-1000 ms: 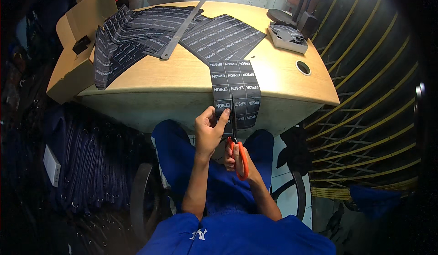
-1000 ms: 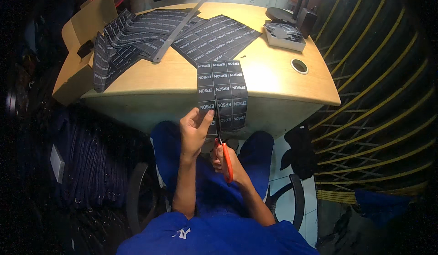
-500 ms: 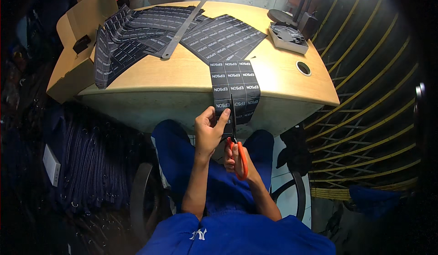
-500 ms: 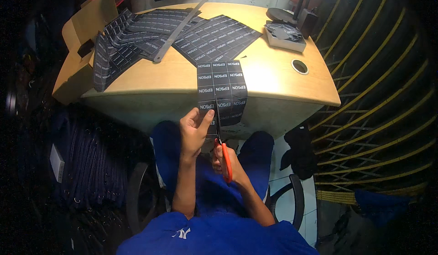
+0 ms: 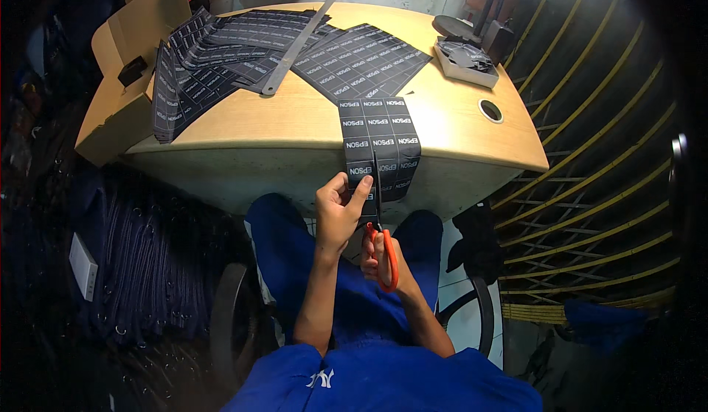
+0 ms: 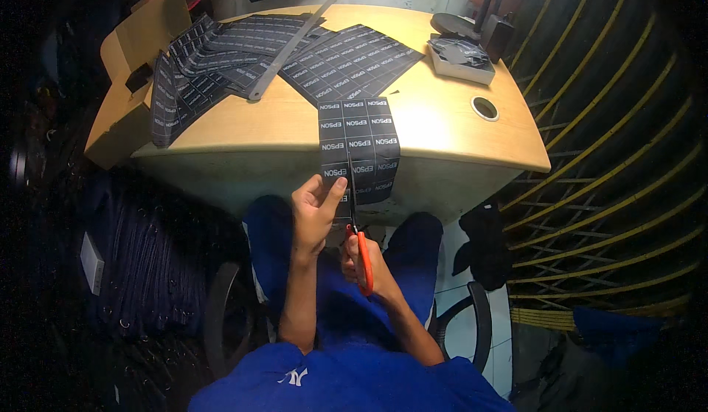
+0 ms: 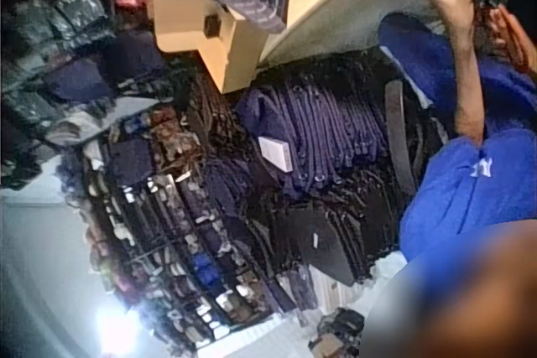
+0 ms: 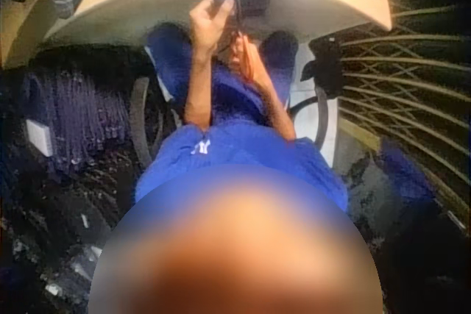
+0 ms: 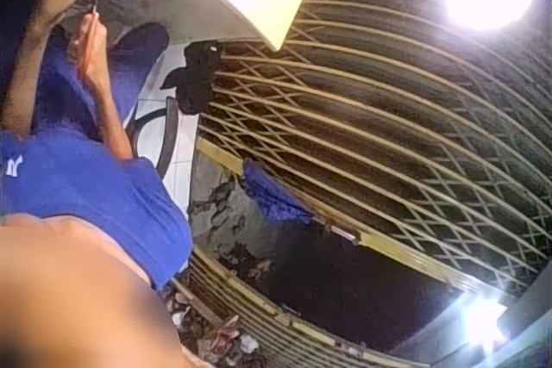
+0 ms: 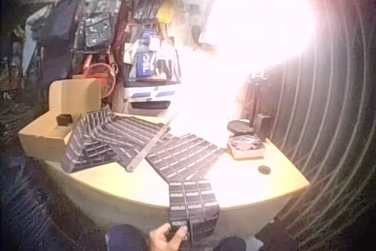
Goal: Cutting brand tags from a printed sheet using scissors.
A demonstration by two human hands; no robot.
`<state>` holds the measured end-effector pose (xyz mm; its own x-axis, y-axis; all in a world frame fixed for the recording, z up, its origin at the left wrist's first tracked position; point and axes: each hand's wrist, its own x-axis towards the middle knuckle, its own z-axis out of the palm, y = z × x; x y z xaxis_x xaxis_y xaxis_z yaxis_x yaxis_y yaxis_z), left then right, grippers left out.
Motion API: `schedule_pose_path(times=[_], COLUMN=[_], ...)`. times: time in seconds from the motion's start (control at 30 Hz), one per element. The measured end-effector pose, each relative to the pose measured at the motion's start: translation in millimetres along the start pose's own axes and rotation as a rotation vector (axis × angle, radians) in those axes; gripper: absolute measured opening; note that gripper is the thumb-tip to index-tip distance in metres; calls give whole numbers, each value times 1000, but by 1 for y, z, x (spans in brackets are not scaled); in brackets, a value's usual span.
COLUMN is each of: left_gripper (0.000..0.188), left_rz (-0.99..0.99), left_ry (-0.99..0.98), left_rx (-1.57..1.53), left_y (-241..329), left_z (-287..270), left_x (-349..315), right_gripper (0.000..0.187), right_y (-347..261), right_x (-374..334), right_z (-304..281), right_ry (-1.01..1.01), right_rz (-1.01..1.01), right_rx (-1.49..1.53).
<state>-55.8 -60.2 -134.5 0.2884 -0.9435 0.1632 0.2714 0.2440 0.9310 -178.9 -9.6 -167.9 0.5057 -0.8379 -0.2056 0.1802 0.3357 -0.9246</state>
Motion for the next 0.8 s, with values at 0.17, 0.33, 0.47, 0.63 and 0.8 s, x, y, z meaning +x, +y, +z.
schedule_pose_path(times=[0.17, 0.33, 0.47, 0.63, 0.8], left_gripper=[19, 18, 18, 19, 21], left_rz=[5, -4, -4, -1, -38], left_ry=[6, -1, -10, -16, -61], left_rx=[-6, -4, -15, -9, 64], left_y=[4, 3, 3, 1, 3], left_z=[3, 1, 1, 0, -5], left_x=[-1, -1, 0, 0, 4], right_gripper=[49, 51, 50, 49, 48], right_y=[1, -5, -4, -5, -4], right_x=[0, -2, -2, -3, -2], right_z=[-2, 2, 0, -4, -4], right_ry=[3, 48, 45, 47, 37], right_rz=[-31, 11, -2, 15, -32], right_rx=[-22, 48, 48, -32, -79])
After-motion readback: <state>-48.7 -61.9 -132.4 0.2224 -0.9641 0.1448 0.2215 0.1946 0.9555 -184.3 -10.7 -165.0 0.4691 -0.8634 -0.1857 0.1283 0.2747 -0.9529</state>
